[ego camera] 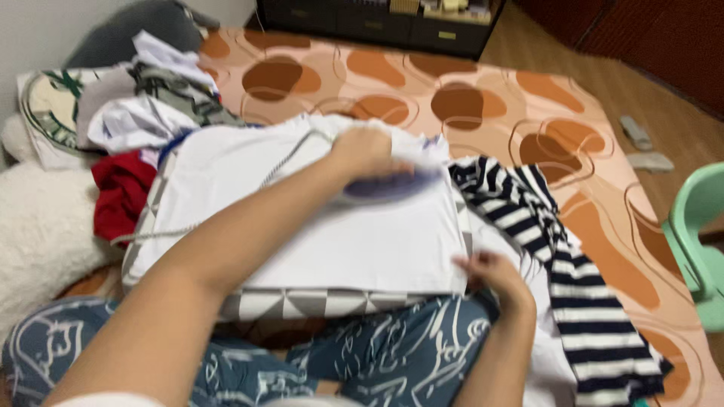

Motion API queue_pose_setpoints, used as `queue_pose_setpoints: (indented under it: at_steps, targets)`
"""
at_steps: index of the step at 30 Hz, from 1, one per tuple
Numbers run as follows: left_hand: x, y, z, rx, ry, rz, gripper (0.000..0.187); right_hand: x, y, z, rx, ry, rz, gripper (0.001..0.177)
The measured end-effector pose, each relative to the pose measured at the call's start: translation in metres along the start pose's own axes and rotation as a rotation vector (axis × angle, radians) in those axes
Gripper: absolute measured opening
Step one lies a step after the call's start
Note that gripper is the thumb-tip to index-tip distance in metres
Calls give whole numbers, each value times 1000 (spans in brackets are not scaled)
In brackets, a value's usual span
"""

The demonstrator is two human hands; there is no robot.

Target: The person irons a white short-sleeved shirt on a portable ironing board placed on the floor. They smooth the fabric, move the iron across the front and back, and flip the shirt to iron both sides.

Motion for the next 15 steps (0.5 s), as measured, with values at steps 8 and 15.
queue_pose_setpoints:
  at_steps: [8, 15]
  targets:
    - [-12, 32, 35, -209, -197, -123, 84, 1, -14, 15, -38, 42, -166, 34]
    - [-21, -60, 19, 89, -24, 123, 73, 3, -13, 17, -74, 33, -153, 30]
Point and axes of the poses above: each hand's wrist, its own y-axis away from the middle knuckle, its own x-axis out of the back of the hand, z = x × y, the point moved 3 cm from there along -y, towards the middle knuckle, and after that the axes turned 1 degree about y, right-handed, at the moved point
